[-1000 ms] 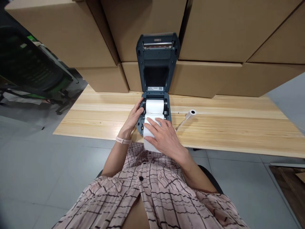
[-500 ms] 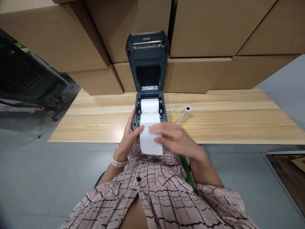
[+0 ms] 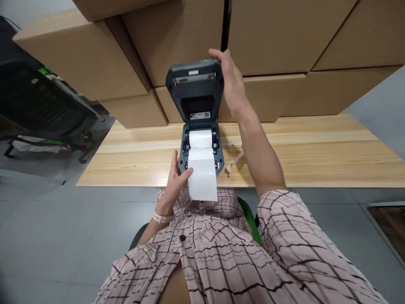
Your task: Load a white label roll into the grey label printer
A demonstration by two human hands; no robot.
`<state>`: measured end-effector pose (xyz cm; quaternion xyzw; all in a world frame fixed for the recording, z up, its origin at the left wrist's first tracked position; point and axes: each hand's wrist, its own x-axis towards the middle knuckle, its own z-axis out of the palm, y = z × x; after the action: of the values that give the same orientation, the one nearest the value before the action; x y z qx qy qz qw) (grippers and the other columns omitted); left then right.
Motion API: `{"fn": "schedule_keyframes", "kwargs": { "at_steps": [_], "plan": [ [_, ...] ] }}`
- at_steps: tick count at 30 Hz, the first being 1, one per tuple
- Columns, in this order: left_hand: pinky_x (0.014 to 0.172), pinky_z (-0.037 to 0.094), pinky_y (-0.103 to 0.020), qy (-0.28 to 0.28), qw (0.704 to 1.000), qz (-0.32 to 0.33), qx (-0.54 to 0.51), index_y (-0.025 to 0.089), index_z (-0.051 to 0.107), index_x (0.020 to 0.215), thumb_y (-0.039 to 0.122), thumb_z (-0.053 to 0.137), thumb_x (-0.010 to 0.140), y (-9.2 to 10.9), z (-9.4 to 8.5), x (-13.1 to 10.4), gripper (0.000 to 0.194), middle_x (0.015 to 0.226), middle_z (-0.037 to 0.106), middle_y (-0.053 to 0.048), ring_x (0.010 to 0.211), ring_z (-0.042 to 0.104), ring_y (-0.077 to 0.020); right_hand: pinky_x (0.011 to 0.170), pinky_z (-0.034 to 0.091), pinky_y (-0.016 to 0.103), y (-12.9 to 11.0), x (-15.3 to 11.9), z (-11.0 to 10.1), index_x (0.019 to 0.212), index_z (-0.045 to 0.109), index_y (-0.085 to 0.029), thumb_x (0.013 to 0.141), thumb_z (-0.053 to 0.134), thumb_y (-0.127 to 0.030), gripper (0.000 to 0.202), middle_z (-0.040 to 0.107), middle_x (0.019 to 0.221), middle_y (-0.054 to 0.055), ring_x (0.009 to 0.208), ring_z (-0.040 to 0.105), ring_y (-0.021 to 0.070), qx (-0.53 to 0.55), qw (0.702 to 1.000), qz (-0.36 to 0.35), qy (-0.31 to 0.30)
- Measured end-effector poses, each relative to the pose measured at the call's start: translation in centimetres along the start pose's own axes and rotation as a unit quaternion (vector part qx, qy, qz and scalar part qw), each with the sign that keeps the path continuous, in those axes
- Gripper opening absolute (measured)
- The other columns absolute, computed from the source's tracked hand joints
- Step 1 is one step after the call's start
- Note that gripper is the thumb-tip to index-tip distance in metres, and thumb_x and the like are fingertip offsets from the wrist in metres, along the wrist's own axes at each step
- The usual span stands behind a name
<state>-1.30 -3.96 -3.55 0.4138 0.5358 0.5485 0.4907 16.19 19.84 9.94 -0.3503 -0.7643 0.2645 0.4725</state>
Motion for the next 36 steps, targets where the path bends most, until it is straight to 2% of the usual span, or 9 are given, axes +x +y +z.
{"fn": "schedule_keyframes", "kwargs": {
  "at_steps": [2, 5, 10, 13, 16, 19, 32, 34, 36],
  "plan": [
    [0.134, 0.03, -0.053, -0.008, 1.0, 0.0, 0.019, 0.043, 0.002, 0.171, 0.06, 0.078, 0.087, 0.0, -0.2, -0.5, 0.114, 0.183, 0.011, -0.006, 0.168, 0.02, -0.0349, 0.128, 0.036, 0.047, -1.3, -5.4, 0.2, 0.153, 0.053, -0.027, 0.104, 0.009, -0.079, 0.084, 0.059, 0.157, 0.001, 0.151, 0.05, 0.0285, -0.018, 0.997, -0.059, 0.047],
    [0.136, 0.025, -0.053, -0.031, 0.998, 0.024, 0.045, 0.044, -0.001, 0.171, 0.058, 0.083, 0.083, 0.1, -0.3, -1.3, 0.123, 0.184, 0.001, -0.004, 0.17, 0.009, -0.0351, 0.128, 0.038, 0.059, -2.2, -12.8, 1.0, 0.153, 0.055, -0.033, 0.105, 0.01, -0.077, 0.08, 0.062, 0.155, 0.003, 0.15, 0.052, 0.0306, -0.037, 0.995, -0.093, 0.017],
    [0.139, 0.015, -0.05, 0.024, 0.995, 0.092, 0.015, 0.042, 0.003, 0.172, 0.068, 0.066, 0.093, 0.9, 0.1, -1.3, 0.104, 0.184, -0.001, 0.001, 0.171, 0.002, -0.0318, 0.131, 0.032, 0.061, -1.6, -19.2, 3.3, 0.136, 0.067, -0.038, 0.112, 0.034, -0.049, 0.043, 0.059, 0.158, 0.001, 0.157, 0.044, 0.0284, -0.032, 0.996, -0.08, 0.02],
    [0.14, 0.008, -0.05, 0.085, 0.989, 0.119, 0.025, 0.043, 0.012, 0.17, 0.07, 0.063, 0.094, 2.0, 0.6, 0.3, 0.096, 0.184, 0.002, 0.004, 0.171, 0.0, -0.0308, 0.131, 0.033, 0.061, -0.8, -20.5, 4.7, 0.138, 0.063, -0.037, 0.11, 0.04, -0.045, 0.037, 0.052, 0.165, 0.002, 0.161, 0.037, 0.0284, -0.008, 0.999, -0.029, 0.044],
    [0.14, 0.013, -0.05, 0.077, 0.995, 0.064, 0.017, 0.039, 0.017, 0.17, 0.063, 0.069, 0.091, 2.4, 0.9, 2.0, 0.098, 0.183, 0.013, 0.001, 0.171, 0.007, -0.0328, 0.126, 0.042, 0.059, 0.1, -21.1, 5.4, 0.167, 0.027, -0.033, 0.108, 0.036, -0.054, 0.063, 0.03, 0.177, 0.01, 0.163, 0.034, 0.0289, 0.032, 0.997, 0.058, 0.026],
    [0.137, 0.026, -0.051, 0.018, 1.0, 0.0, -0.02, 0.035, 0.02, 0.17, 0.059, 0.067, 0.093, 2.1, 0.6, 2.6, 0.094, 0.178, 0.029, -0.005, 0.167, 0.024, -0.0365, 0.125, 0.045, 0.057, 0.8, -21.7, 5.3, 0.172, -0.003, -0.03, 0.106, 0.036, -0.061, 0.083, 0.021, 0.18, 0.014, 0.165, 0.03, 0.0279, 0.092, 0.986, 0.138, -0.037],
    [0.133, 0.033, -0.05, -0.006, 1.0, 0.029, -0.002, 0.031, 0.034, 0.164, 0.072, 0.07, 0.086, 1.6, 0.2, 2.7, 0.095, 0.172, 0.039, -0.01, 0.162, 0.033, -0.0378, 0.127, 0.039, 0.061, 1.1, -21.8, 5.3, 0.172, 0.01, -0.029, 0.091, 0.056, -0.079, 0.106, 0.032, 0.176, 0.015, 0.161, 0.037, 0.0335, 0.189, 0.963, 0.194, -0.016],
    [0.13, 0.036, -0.048, 0.026, 0.998, 0.042, 0.029, 0.032, 0.034, 0.163, 0.068, 0.067, 0.09, 1.4, 0.3, 1.7, 0.088, 0.173, 0.037, -0.01, 0.161, 0.034, -0.0349, 0.13, 0.036, 0.059, 1.2, -21.8, 5.2, 0.172, 0.014, -0.029, 0.09, 0.06, -0.077, 0.106, 0.032, 0.176, 0.014, 0.162, 0.036, 0.0322, 0.201, 0.96, 0.196, -0.016],
    [0.122, 0.045, -0.044, 0.117, 0.986, 0.084, 0.079, 0.033, 0.038, 0.159, 0.062, 0.066, 0.094, 0.8, 0.4, -0.3, 0.076, 0.168, 0.041, -0.011, 0.153, 0.044, -0.0309, 0.131, 0.035, 0.058, 1.3, -21.7, 5.1, 0.172, 0.014, -0.028, 0.092, 0.059, -0.072, 0.103, 0.032, 0.177, 0.014, 0.163, 0.035, 0.0306, 0.201, 0.961, 0.192, -0.02]
  ]
}}
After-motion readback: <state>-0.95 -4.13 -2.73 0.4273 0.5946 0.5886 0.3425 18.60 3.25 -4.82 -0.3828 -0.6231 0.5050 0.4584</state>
